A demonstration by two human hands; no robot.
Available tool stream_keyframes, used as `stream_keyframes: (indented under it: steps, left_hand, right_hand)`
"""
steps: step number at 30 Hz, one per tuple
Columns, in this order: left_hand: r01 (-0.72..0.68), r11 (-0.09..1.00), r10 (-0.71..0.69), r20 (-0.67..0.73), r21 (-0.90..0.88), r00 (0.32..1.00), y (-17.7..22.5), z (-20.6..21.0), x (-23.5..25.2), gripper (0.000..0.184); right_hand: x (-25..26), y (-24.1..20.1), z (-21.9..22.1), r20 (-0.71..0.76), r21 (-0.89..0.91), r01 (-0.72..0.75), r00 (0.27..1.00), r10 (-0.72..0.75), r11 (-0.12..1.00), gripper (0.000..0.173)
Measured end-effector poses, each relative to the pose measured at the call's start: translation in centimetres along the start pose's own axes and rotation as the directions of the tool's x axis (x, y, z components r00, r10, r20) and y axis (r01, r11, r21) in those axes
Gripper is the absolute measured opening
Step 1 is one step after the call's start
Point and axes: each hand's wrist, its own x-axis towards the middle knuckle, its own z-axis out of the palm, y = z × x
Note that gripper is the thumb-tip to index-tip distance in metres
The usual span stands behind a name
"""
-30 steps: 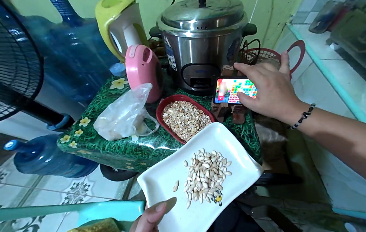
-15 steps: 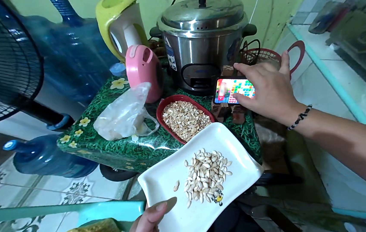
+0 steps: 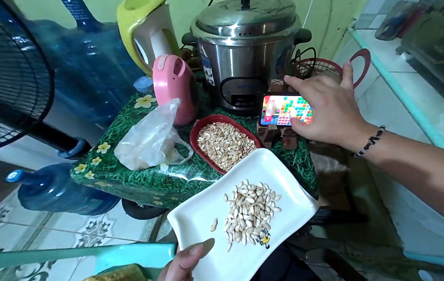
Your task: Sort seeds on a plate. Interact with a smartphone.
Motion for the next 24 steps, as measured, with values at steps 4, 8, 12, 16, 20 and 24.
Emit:
stream_keyframes:
  steps: [4,8,12,16,20,24]
  left_hand:
    - [0.005,1.0,-0.005,0.004,-0.015,1.0,-0.05,-0.11,0.03,0.017]
    - [0.0,1.0,0.0,0.007,-0.001,1.0,-0.04,-0.09,0.04,0.017]
    - [-0.007,1.0,0.007,0.008,0.01,1.0,-0.05,0.03,0.02,0.017]
    - [-0.009,1.0,0.009,0.006,0.015,1.0,-0.03,0.11,-0.03,0.017]
    - [-0.006,1.0,0.006,0.0,0.018,1.0,-0.07,0.01,-0.01,0.018]
    - [-0.008,1.0,0.008,0.001,0.008,1.0,-0.08,0.0,0.01,0.018]
  right_hand:
    - [0.0,0.0,0.03,0.008,-0.008,-0.004,1.0,0.004,1.0,0.079]
    - [-0.03,-0.03,0.07,0.006,-0.009,-0.006,1.0,0.006,1.0,0.079]
    - [-0.06,-0.03,0.02,0.004,-0.007,0.006,1.0,-0.006,1.0,0.078]
    - [-0.03,-0.05,0.05,-0.001,-0.01,0.012,1.0,-0.012,1.0,0.079]
    - [-0.03,-0.04,0.09,0.013,-0.017,0.004,1.0,-0.004,1.0,0.081]
    - [-0.02,-0.04,0.06,0.014,-0.008,0.005,1.0,-0.005,1.0,0.081]
